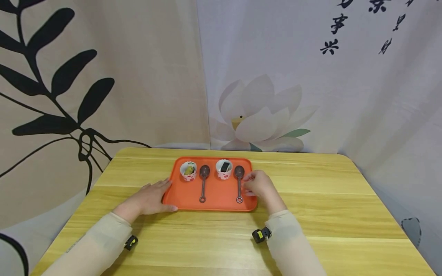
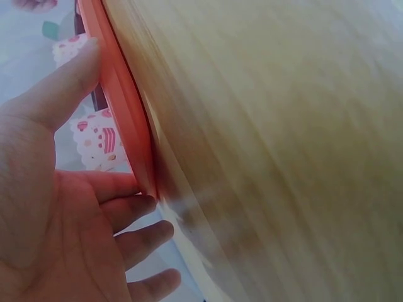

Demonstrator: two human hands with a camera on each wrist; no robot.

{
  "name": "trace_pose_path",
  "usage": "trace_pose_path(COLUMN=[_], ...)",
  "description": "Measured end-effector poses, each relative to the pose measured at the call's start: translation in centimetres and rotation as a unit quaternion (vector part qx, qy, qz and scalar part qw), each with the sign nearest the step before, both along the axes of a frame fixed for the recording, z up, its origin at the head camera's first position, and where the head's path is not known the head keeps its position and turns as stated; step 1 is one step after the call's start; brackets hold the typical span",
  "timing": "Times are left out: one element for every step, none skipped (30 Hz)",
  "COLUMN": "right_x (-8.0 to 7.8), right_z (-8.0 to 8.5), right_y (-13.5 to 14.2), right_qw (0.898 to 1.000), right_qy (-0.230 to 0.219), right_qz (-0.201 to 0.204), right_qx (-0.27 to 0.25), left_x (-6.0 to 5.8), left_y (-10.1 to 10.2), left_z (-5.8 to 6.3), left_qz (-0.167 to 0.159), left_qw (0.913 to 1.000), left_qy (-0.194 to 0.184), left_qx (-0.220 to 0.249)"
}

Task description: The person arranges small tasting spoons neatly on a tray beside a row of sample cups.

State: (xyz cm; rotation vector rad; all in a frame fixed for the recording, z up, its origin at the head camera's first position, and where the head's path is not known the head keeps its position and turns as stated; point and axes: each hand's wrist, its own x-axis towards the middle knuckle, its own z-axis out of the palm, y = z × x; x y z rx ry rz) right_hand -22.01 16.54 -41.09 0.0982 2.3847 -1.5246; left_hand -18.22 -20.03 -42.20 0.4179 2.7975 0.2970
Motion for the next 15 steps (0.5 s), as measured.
trace_pose_path(right_x=[0.1, 0.3, 0.4, 0.6, 0.7, 0.8, 1.0, 1.1, 1.2, 1.4, 1.5, 1.7, 1.8, 1.9, 2.0], right_z=[0.1, 0.3, 0.4, 0.6, 0.7, 0.9, 1.0, 1.2, 1.3, 1.5, 1.6, 1.7, 1.8, 1.9, 2.0], right_y=[0.1, 0.3, 0.4, 0.6, 0.8, 1.0, 1.2, 1.4, 1.7, 1.9, 2.2, 2.4, 2.6, 2.8, 3.0], right_qw=[1.000, 1.000, 1.000, 1.000, 1.000, 0.999, 0.999, 0.999, 0.999, 0.998, 0.998, 0.998, 0.997, 0.997, 0.996], right_qy=[0.003, 0.003, 0.007, 0.009, 0.014, 0.018, 0.023, 0.026, 0.030, 0.034, 0.038, 0.040, 0.042, 0.045, 0.049], right_qz=[0.003, 0.001, 0.004, 0.005, 0.010, 0.014, 0.019, 0.021, 0.025, 0.029, 0.031, 0.029, 0.028, 0.030, 0.031], right_qx=[0.004, 0.009, 0.015, 0.018, 0.022, 0.026, 0.028, 0.031, 0.034, 0.038, 0.044, 0.049, 0.053, 0.057, 0.061], left_x=[0.0, 0.0, 0.0, 0.0, -0.1, -0.1, -0.1, -0.1, -0.1, -0.1, 0.0, 0.0, 0.0, 0.1, 0.1], left_y=[0.0, 0.0, 0.0, 0.0, 0.0, 0.0, 0.1, 0.1, 0.1, 0.1, 0.1, 0.1, 0.1, 0.1, 0.1], left_z=[0.0, 0.0, 0.0, 0.0, 0.0, 0.0, 0.0, 0.1, 0.1, 0.1, 0.1, 0.1, 0.2, 0.2, 0.3], left_qz=[-0.001, -0.002, -0.003, -0.004, -0.004, -0.005, -0.006, -0.006, -0.007, -0.007, -0.007, -0.007, -0.007, -0.006, -0.006], left_qw=[1.0000, 1.0000, 1.0000, 1.0000, 1.0000, 1.0000, 1.0000, 1.0000, 1.0000, 1.0000, 1.0000, 0.9999, 0.9999, 0.9999, 0.9999], left_qy=[0.001, 0.002, 0.002, 0.002, 0.003, 0.003, 0.003, 0.003, 0.003, 0.003, 0.003, 0.003, 0.002, 0.002, 0.002], left_qx=[-0.001, -0.002, -0.003, -0.004, -0.004, -0.005, -0.005, -0.005, -0.005, -0.006, -0.006, -0.007, -0.008, -0.008, -0.009])
